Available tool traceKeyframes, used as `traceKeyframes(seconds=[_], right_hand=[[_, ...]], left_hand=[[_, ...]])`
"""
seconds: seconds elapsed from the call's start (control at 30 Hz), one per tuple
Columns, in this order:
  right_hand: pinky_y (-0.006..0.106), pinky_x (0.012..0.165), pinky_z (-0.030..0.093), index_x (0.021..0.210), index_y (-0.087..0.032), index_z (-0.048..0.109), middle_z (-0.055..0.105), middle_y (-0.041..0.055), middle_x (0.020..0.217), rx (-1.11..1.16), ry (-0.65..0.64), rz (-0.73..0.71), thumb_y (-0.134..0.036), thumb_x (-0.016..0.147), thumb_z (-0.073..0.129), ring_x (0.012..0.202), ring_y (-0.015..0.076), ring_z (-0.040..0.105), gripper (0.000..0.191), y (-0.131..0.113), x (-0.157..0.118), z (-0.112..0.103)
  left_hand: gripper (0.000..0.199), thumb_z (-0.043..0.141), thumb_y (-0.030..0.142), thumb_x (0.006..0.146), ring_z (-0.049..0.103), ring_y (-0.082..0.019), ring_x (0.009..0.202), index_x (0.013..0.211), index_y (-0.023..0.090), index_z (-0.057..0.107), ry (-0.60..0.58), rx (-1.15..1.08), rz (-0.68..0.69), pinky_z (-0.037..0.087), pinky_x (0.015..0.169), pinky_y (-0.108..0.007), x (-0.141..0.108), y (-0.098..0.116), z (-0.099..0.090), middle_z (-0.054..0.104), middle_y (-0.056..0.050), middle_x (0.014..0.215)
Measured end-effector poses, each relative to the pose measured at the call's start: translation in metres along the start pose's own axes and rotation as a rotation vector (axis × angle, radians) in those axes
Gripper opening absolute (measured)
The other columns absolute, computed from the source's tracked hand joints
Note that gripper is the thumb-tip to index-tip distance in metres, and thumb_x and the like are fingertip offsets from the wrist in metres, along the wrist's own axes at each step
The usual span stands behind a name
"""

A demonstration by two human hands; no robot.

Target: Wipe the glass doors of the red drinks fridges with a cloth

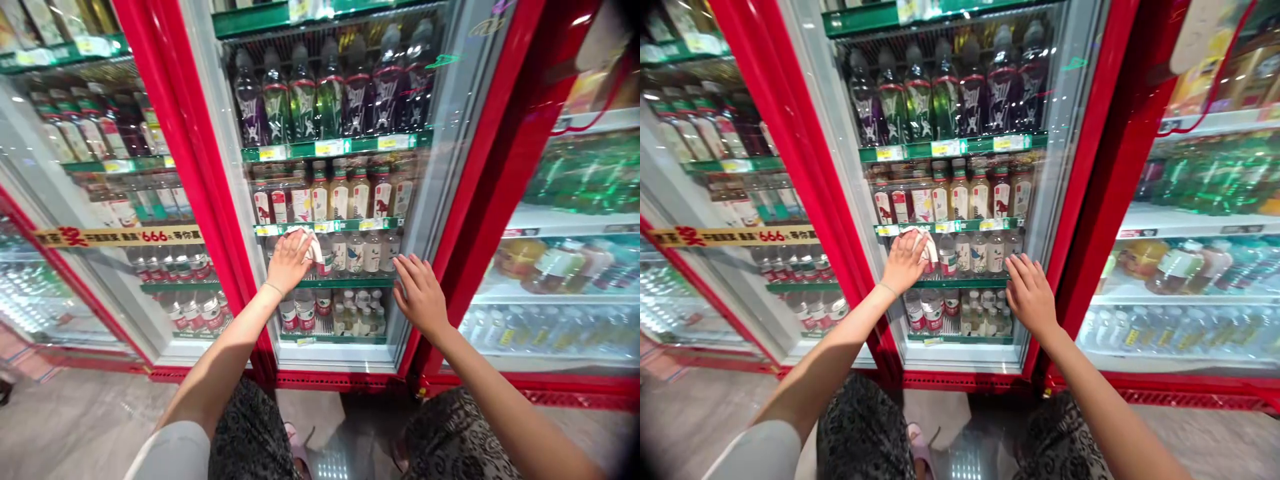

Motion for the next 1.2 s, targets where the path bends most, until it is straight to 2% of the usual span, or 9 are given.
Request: traceKeyframes(seconds=[0.1,0.2,0.33,0.43,0.53,0.67,0.87,1.1,1.2], right_hand=[[0.057,0.124,0.037,0.167,-0.022,0.015,0.052,0.0142,0.156,0.037,-0.009,-0.03,-0.018,0.098,0.054,0.15,0.0332,0.042,0.08,-0.018,0.012,0.011],[0.057,0.124,0.037,0.167,-0.022,0.015,0.052,0.0139,0.157,0.062,-0.031,-0.047,-0.018,0.097,0.054,0.151,0.0332,0.041,0.081,-0.027,0.016,0.02],[0.057,0.123,0.037,0.167,-0.021,0.015,0.052,0.0144,0.156,0.065,-0.055,-0.046,-0.018,0.098,0.054,0.151,0.0334,0.041,0.08,-0.027,0.007,0.027],[0.057,0.123,0.038,0.167,-0.02,0.015,0.053,0.0143,0.155,0.066,-0.058,-0.043,-0.017,0.098,0.053,0.151,0.0329,0.041,0.079,-0.021,-0.005,0.032],[0.056,0.122,0.039,0.167,-0.02,0.016,0.054,0.0142,0.154,0.061,-0.056,-0.036,-0.016,0.098,0.052,0.15,0.0326,0.042,0.079,-0.014,-0.015,0.036],[0.057,0.122,0.04,0.167,-0.021,0.015,0.054,0.0139,0.154,0.04,-0.055,0.007,-0.017,0.098,0.051,0.15,0.0322,0.042,0.078,0.002,-0.026,0.042],[0.057,0.123,0.038,0.168,-0.027,0.011,0.039,0.012,0.166,-0.025,-0.05,0.084,-0.017,0.098,0.053,0.154,0.0327,0.036,0.082,0.043,-0.051,0.04],[0.061,0.123,0.037,0.167,-0.027,0.015,0.038,0.0138,0.166,-0.094,-0.071,0.162,-0.019,0.097,0.056,0.154,0.0349,0.034,0.082,0.091,-0.086,0.015],[0.062,0.123,0.037,0.167,-0.029,0.015,0.035,0.0123,0.167,-0.093,-0.061,0.204,-0.02,0.097,0.055,0.155,0.0353,0.033,0.081,0.098,-0.092,0.001]], left_hand=[[0.061,0.053,0.037,0.1,0.028,-0.032,0.157,0.158,0.02,0.042,0.001,0.028,-0.134,0.016,0.13,-0.055,-0.031,-0.039,-0.002,0.034,-0.017,0.167],[0.063,0.055,0.033,0.098,0.023,-0.034,0.159,0.157,0.015,0.042,0.019,0.03,-0.251,0.017,0.13,-0.056,-0.052,-0.048,0.005,0.032,-0.02,0.167],[0.064,0.052,0.031,0.099,0.011,-0.037,0.16,0.157,0.006,0.039,0.066,0.005,-0.408,0.018,0.129,-0.059,-0.078,-0.024,0.03,0.025,-0.027,0.168],[0.064,0.052,0.035,0.1,0.008,-0.04,0.16,0.154,0.002,0.04,0.049,-0.025,-0.444,0.019,0.127,-0.064,-0.097,0.004,0.052,0.023,-0.032,0.166],[0.068,0.053,0.039,0.1,0.005,-0.043,0.159,0.153,-0.002,0.041,0.061,-0.017,-0.471,0.019,0.125,-0.068,-0.101,0.032,0.069,0.023,-0.036,0.164],[0.068,0.054,0.04,0.1,0.011,-0.043,0.159,0.156,0.003,0.039,0.047,-0.021,-0.394,0.018,0.126,-0.068,-0.076,0.072,0.081,0.027,-0.033,0.165],[0.067,0.053,0.038,0.102,0.026,-0.034,0.158,0.162,0.02,0.031,0.039,-0.054,-0.177,0.01,0.129,-0.064,-0.011,0.149,0.087,0.031,-0.02,0.167],[0.07,0.043,0.032,0.105,0.02,-0.017,0.16,0.165,0.024,0.01,-0.013,-0.15,0.115,0.01,0.133,-0.044,0.066,0.249,0.092,0.022,-0.007,0.171],[0.068,0.039,0.027,0.105,0.017,-0.014,0.16,0.165,0.022,0.007,-0.056,-0.176,0.163,0.013,0.133,-0.039,0.084,0.274,0.091,0.018,-0.004,0.172]])
Point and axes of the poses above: each hand's wrist, its own x-axis towards the middle knuckle, its own z-axis out of the palm, y = z × x, the point moved 1 cm from there along x, towards the middle knuckle
